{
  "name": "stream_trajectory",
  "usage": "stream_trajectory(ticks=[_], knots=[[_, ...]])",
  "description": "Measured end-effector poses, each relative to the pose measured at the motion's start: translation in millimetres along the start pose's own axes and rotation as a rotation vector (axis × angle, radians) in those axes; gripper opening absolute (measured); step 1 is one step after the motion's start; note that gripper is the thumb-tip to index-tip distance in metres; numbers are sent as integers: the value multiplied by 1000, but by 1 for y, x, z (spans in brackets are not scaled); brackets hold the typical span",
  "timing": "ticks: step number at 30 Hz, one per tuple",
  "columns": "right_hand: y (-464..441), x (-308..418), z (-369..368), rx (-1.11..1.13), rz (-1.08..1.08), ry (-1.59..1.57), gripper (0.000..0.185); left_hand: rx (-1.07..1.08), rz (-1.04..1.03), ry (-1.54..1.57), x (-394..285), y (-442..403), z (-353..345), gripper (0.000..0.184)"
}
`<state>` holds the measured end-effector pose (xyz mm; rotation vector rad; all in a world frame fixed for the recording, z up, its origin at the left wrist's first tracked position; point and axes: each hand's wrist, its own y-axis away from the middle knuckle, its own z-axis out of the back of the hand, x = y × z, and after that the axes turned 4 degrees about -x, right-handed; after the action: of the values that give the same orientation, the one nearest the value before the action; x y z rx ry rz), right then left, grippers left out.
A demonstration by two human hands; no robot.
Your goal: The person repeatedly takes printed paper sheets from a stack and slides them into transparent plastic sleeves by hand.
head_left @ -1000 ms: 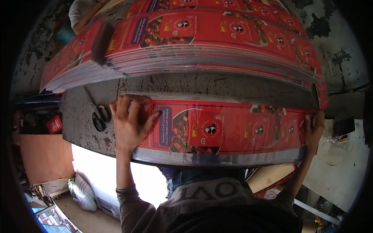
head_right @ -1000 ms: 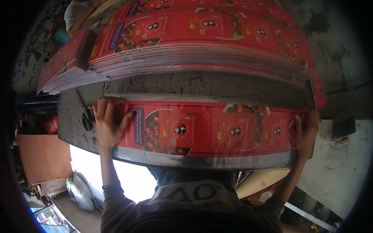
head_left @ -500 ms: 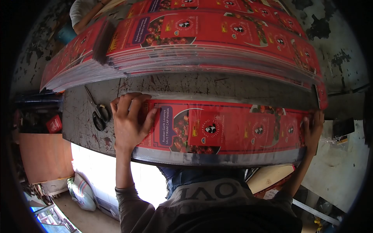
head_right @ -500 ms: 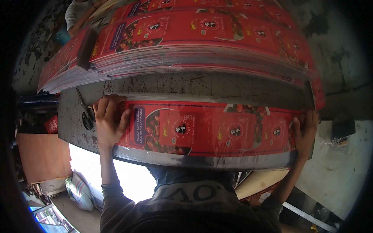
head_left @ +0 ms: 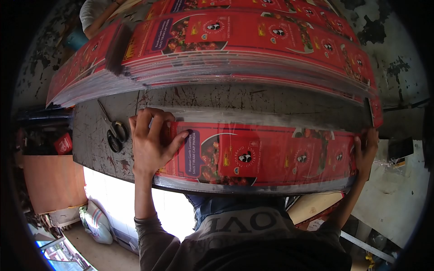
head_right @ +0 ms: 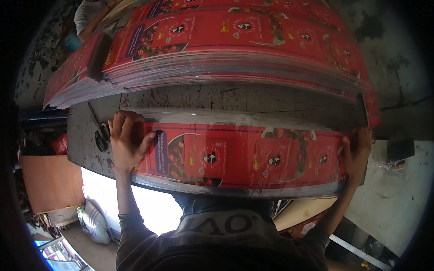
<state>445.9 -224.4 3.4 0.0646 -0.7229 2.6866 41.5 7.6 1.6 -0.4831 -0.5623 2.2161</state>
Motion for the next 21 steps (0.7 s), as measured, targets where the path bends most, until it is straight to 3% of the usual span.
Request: stream_trajectory(ticks=[14, 21], knots=[[3, -3, 1, 33, -24, 7, 31, 21, 53, 89, 0, 3, 2, 30], [3, -1, 3, -36, 57, 21, 33, 35, 156, 336, 6, 7, -2, 31]])
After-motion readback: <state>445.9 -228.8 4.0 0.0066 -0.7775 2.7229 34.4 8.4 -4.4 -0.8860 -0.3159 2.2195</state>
